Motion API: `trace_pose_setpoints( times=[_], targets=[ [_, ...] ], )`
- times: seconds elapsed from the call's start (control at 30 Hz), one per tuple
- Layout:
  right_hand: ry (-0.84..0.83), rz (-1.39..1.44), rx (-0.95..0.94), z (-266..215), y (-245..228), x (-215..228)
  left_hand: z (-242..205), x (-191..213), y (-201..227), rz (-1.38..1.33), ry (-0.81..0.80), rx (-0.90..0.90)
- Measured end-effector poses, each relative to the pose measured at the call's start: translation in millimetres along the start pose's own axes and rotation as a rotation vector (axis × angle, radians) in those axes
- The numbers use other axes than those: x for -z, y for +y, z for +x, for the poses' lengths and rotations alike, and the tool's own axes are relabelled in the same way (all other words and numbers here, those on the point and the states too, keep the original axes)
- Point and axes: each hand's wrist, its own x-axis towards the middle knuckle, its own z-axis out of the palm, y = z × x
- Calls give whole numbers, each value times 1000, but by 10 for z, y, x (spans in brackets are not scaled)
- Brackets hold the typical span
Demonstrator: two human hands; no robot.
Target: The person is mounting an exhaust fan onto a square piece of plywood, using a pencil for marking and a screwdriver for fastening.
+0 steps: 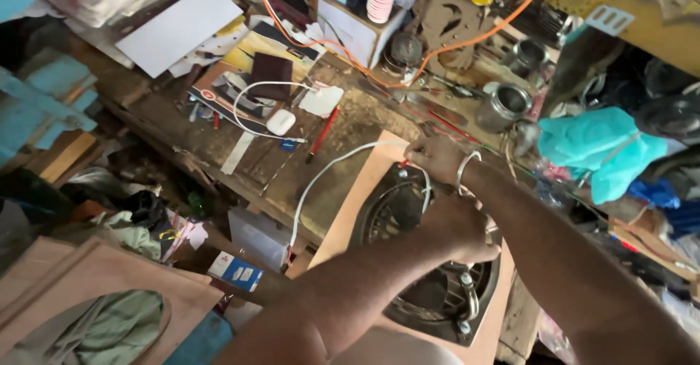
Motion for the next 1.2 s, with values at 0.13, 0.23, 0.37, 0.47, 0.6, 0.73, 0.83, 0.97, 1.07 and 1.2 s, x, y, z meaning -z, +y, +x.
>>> trace_pose_setpoints(
  times=[0.13,0.23,0.37,0.47,0.6,0.73,0.83,0.97,1.07,1.2],
  targets=[
    [-64,34,-20,62,-21,-16,29,-75,-34,-8,-8,16],
    [-56,36,-20,65,-18,-11,70,-97,-35,-6,20,6],
    [-46,1,-53,97,22,-49,59,-72,-27,-23,-5,26],
    [-34,-14,-57,71,31,-84,53,-128,-37,-27,4,30],
    [-18,-16,-61,26,-63,21,69,-122,-47,-1,27,15],
    [-13,-11,-71,16,-43,5,46,-83,-32,-23,-2,32],
    [-9,1,-65,33,13,-43,32,-71,-29,-32,3,33],
    [-15,-12,-16,62,-58,21,48,-89,-37,-22,-9,33],
    [-60,-56,-46,156,-255,106,51,-88,-42,-36,7,42],
    [-212,-363,-9,161,-736,230,60,-107,-15,-103,33,80]
  ],
)
